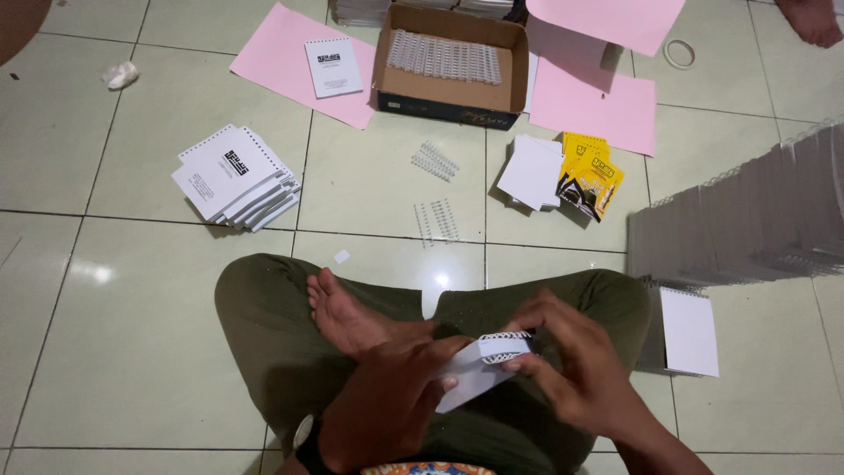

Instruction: The person sits on the floor and assembles spiral notebooks by hand. They pick up a stack of papers, insert a metal spiral coil into the holes, and then place a cover sheet on top. The completed notebooks are stacked on the floor.

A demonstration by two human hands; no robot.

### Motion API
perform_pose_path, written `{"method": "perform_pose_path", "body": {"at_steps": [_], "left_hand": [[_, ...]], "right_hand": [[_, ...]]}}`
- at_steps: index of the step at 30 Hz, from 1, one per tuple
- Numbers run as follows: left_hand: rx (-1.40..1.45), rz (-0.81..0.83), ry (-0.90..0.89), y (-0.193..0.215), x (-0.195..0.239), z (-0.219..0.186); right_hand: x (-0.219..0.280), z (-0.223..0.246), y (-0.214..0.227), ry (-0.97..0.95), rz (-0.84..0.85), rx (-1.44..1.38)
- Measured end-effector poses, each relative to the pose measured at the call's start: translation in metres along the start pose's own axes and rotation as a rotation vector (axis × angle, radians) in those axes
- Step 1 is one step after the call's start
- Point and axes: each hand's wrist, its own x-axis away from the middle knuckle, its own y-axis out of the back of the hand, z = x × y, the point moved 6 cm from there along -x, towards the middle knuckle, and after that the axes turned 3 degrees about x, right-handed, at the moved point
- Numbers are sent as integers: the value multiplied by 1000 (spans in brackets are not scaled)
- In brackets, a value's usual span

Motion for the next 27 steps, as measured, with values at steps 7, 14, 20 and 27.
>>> {"method": "perform_pose_path", "body": {"at_steps": [7,14,20,27], "left_hand": [[15,-46,-22,2,0,4],[13,17,-16,2,-2,2],[-11,69,63,-7,1,15],[40,59,73,-2,1,13]], "right_hand": [[-10,11,-1,35,84,31],[-9,4,-5,-25,66,-58],[-5,-3,-10,-24,58,-37],[-2,-5,-6,11,122,6]]}}
